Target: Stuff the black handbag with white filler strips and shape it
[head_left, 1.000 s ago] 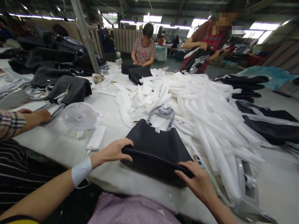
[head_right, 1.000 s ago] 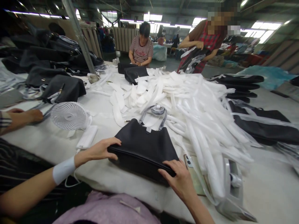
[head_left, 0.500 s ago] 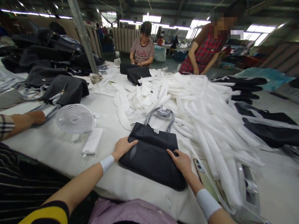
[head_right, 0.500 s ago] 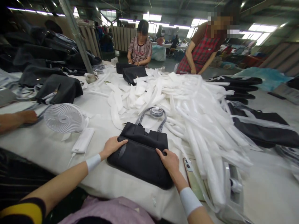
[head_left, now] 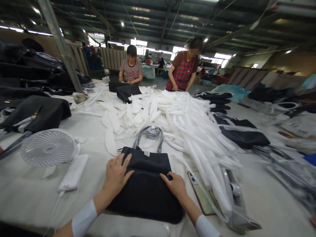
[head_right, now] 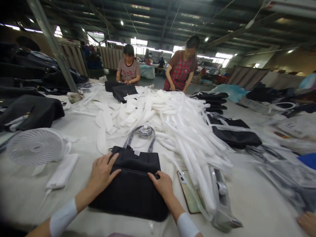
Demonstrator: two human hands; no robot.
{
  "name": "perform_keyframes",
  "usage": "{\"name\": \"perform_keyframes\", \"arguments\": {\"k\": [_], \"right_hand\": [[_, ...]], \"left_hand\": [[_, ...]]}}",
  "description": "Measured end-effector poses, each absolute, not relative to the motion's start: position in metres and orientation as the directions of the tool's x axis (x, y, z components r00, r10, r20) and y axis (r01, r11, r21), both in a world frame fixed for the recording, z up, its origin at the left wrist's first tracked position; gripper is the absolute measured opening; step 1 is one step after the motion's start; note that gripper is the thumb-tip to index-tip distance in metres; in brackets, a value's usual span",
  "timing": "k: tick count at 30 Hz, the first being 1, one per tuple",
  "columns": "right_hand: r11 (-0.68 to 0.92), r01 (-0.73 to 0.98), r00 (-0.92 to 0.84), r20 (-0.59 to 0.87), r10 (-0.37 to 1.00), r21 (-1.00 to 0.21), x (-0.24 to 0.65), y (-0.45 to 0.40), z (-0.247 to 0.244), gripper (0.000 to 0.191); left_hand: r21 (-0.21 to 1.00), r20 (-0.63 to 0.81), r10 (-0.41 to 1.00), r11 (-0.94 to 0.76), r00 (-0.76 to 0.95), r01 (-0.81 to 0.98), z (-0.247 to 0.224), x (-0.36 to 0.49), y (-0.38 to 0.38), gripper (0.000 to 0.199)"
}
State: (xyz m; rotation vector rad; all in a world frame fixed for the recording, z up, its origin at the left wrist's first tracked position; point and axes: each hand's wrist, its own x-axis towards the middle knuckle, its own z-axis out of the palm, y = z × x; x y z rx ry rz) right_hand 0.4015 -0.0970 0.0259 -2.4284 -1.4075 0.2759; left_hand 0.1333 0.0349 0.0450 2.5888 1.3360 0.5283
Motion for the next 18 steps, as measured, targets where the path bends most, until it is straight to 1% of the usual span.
{"name": "perform_keyframes", "arguments": {"k": [1, 2, 4, 6, 9, 13, 15, 16, 17, 18], "right_hand": [[-0.456, 0.807, 0.492, -0.002, 0.871, -0.376, 0.402, -0.097, 0.026, 0.052], [-0.446, 0.808, 0.486, 0.006, 0.874, -0.385, 0.404, -0.097, 0.026, 0.054], [-0.423, 0.815, 0.468, 0.02, 0.883, -0.397, 0.407, -0.096, 0.025, 0.056], [-0.406, 0.827, 0.449, 0.021, 0.893, -0.39, 0.41, -0.094, 0.021, 0.057], [-0.41, 0.839, 0.443, 0.011, 0.897, -0.358, 0.407, -0.095, 0.018, 0.055], [-0.391, 0.853, 0.423, 0.02, 0.906, -0.345, 0.412, -0.094, 0.032, 0.05], [-0.394, 0.854, 0.446, 0.089, 0.891, -0.339, 0.435, -0.089, 0.05, 0.049], [-0.427, 0.848, 0.488, 0.15, 0.86, -0.312, 0.451, -0.088, 0.061, 0.048], [-0.486, 0.833, 0.542, 0.214, 0.813, -0.265, 0.47, -0.087, 0.072, 0.046], [-0.571, 0.8, 0.6, 0.262, 0.756, -0.183, 0.488, -0.088, 0.082, 0.044]], "left_hand": [[0.308, 0.262, 0.75, -0.662, 0.607, 0.684, 0.048, 0.142, 0.028, 0.056], [0.309, 0.266, 0.688, -0.725, 0.675, 0.616, 0.049, 0.151, 0.022, 0.058], [0.307, 0.224, 0.583, -0.803, 0.781, 0.511, 0.041, 0.166, 0.011, 0.063], [0.309, 0.174, 0.519, -0.836, 0.837, 0.454, 0.025, 0.174, 0.006, 0.067], [0.317, 0.147, 0.508, -0.837, 0.849, 0.446, 0.003, 0.174, 0.001, 0.069], [0.29, 0.186, 0.525, -0.837, 0.83, 0.464, -0.01, 0.172, -0.004, 0.069], [0.269, 0.213, 0.515, -0.848, 0.831, 0.456, -0.015, 0.173, -0.004, 0.068], [0.259, 0.224, 0.507, -0.855, 0.833, 0.45, -0.018, 0.174, -0.003, 0.067], [0.249, 0.233, 0.498, -0.861, 0.836, 0.443, -0.021, 0.174, -0.003, 0.067], [0.24, 0.239, 0.49, -0.866, 0.838, 0.438, -0.023, 0.174, -0.002, 0.067]]}}
